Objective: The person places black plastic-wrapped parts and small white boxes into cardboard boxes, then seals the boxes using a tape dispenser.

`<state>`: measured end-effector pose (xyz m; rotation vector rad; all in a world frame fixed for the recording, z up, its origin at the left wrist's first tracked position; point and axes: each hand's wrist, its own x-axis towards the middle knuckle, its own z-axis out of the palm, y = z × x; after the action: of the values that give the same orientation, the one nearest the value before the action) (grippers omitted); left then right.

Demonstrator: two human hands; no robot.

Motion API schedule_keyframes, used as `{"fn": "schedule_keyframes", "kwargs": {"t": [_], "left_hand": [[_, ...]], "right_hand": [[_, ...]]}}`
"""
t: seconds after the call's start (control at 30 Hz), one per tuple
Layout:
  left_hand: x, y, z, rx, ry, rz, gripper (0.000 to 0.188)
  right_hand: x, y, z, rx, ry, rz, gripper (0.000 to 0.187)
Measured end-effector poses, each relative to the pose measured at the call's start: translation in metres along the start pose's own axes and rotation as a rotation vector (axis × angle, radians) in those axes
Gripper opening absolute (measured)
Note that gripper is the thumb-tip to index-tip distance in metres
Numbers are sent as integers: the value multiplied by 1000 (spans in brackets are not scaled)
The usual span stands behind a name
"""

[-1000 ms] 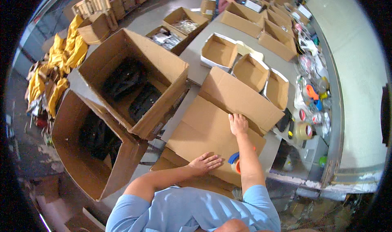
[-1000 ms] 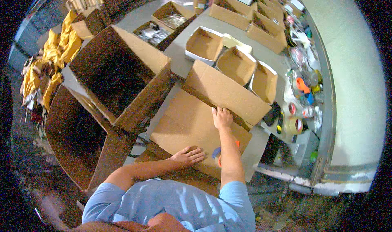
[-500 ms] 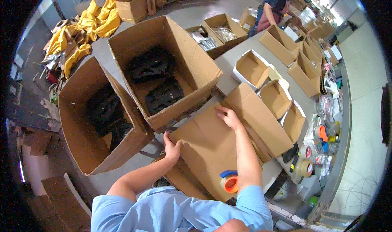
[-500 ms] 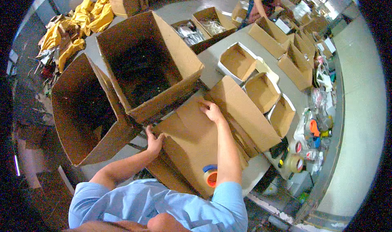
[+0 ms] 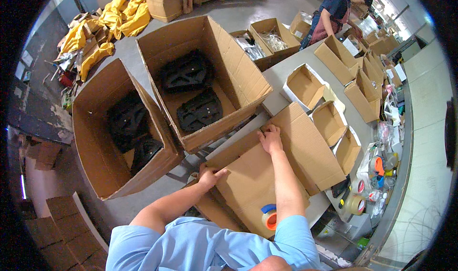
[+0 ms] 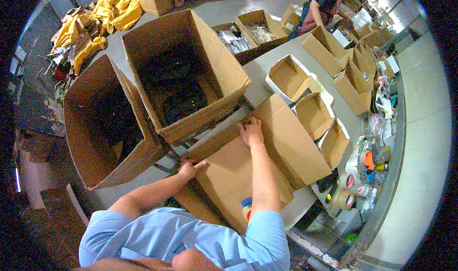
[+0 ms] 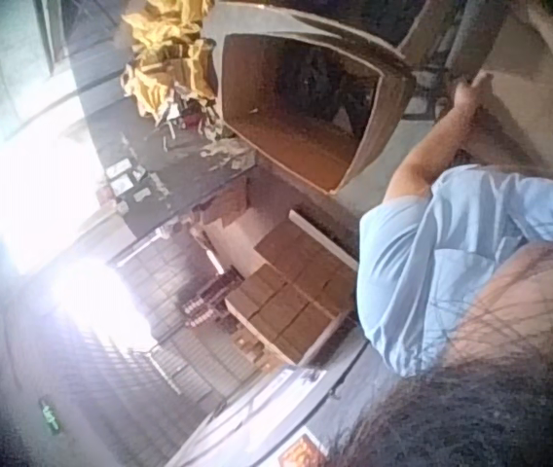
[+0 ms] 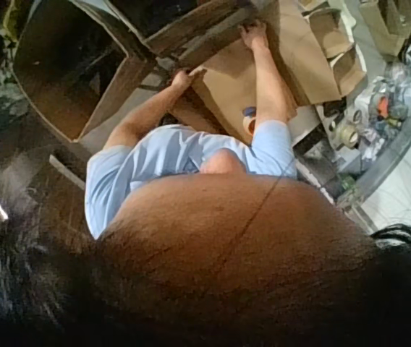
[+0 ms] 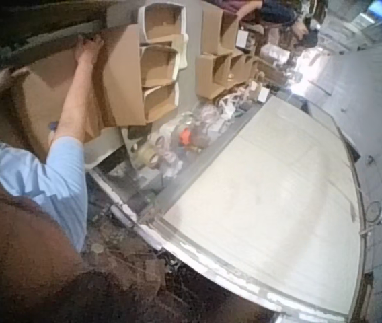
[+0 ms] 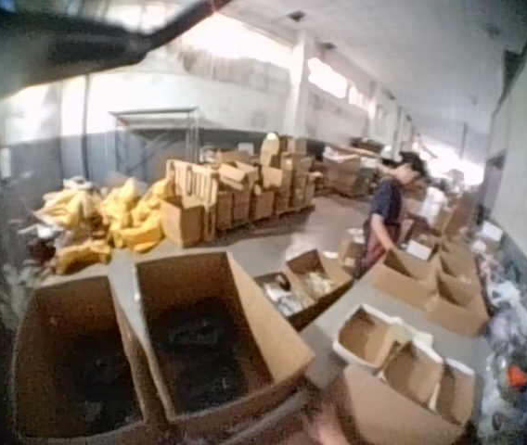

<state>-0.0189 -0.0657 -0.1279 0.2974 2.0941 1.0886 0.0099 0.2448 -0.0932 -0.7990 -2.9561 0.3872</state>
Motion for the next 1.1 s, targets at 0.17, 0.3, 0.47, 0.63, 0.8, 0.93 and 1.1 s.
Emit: {"fn": "schedule_keyframes", "kwargs": {"t": [0.17,0.3,0.47,0.63,0.8,0.93,1.1], "left_hand": [[-11,39,-17,-33,102,20,41],[37,23,-27,335,-136,553,48],[61,68,-12,339,-254,366,61],[57,93,16,265,-109,351,46],[72,82,19,133,-201,399,26],[78,70,21,64,-193,487,21],[86,64,22,11,-307,556,16]], "right_hand": [[-19,-25,-30,-42,142,34,33],[-90,-47,-79,152,110,102,40],[-232,-55,-143,-54,-469,575,59],[-302,-73,-110,240,-360,717,57],[-296,-80,-76,289,-77,633,46],[-251,-95,-101,405,181,510,46],[-209,-75,-60,684,285,123,52]]}}
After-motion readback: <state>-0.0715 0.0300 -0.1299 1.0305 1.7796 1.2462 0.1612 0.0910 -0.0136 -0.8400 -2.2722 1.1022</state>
